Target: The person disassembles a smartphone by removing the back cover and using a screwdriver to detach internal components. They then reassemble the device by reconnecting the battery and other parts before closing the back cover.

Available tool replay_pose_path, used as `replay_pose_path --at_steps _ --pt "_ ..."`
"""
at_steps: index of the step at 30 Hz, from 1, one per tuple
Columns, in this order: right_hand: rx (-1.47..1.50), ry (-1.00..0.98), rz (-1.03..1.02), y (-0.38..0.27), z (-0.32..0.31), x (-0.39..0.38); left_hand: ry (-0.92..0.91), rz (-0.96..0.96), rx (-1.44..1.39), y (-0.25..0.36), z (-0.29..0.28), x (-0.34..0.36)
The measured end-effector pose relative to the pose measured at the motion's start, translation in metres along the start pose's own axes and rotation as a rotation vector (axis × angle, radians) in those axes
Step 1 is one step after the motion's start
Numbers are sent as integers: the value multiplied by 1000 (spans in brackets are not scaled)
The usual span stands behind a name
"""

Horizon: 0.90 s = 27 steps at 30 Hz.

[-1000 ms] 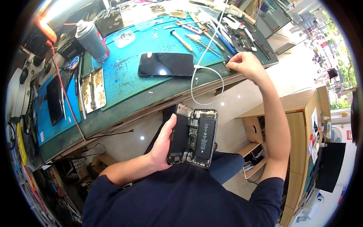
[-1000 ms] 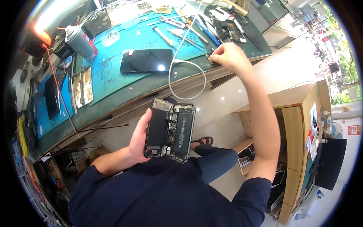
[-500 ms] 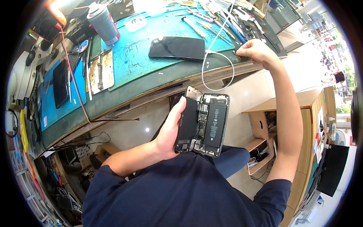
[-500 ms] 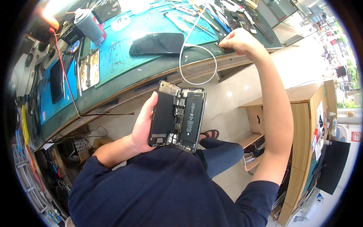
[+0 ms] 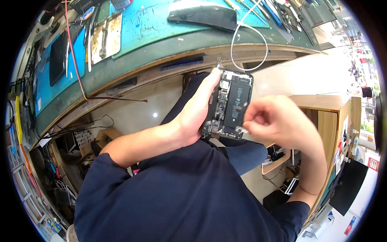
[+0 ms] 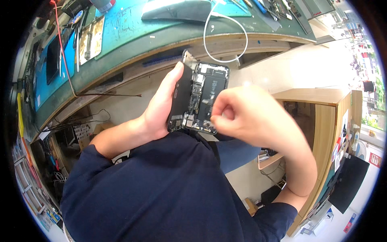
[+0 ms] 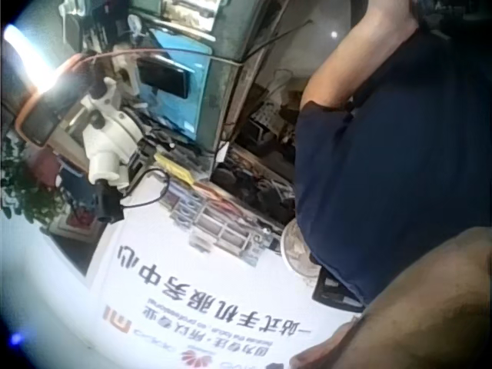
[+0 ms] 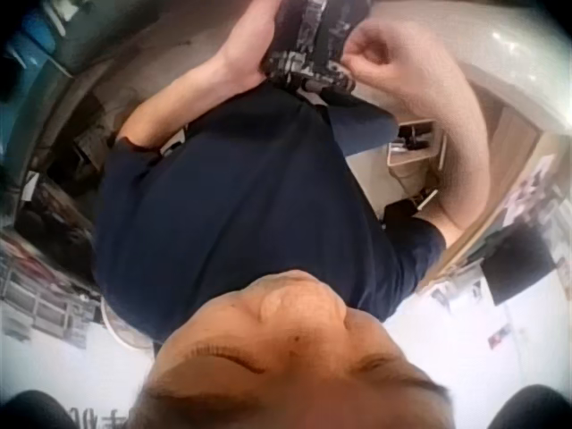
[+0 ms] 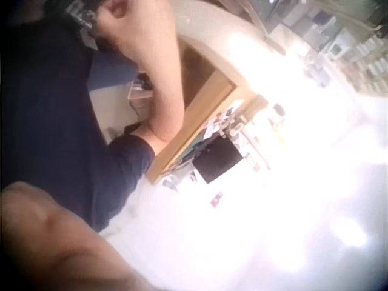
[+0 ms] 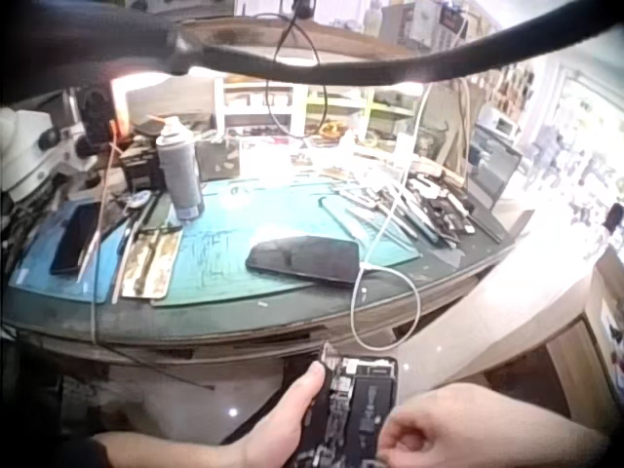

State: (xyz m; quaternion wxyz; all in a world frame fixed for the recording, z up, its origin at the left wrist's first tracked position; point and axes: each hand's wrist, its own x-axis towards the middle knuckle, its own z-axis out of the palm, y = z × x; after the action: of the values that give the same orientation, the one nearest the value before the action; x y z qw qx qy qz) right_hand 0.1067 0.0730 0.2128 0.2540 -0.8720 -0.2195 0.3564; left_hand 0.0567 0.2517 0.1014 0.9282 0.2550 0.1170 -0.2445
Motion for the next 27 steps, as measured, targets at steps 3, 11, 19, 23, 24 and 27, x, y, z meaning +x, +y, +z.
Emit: replay_pose_path --at_steps 3,11,19,23,24,27 --pt "-146 -43 72 4 20 8 25 -33 75 -4 2 -1" --pt "-273 11 -24 11 43 5 56 -13 126 -10 6 -10" --pt "-354 16 -49 8 50 -1 58 1 151 -14 6 -13" --pt "-393 78 -81 9 56 -5 46 1 166 -16 4 -14" --pt "-399 96 -82 8 57 -7 46 -4 168 -16 4 -14" --pt "-382 148 -74 7 57 -14 47 -19 170 -15 3 -16"
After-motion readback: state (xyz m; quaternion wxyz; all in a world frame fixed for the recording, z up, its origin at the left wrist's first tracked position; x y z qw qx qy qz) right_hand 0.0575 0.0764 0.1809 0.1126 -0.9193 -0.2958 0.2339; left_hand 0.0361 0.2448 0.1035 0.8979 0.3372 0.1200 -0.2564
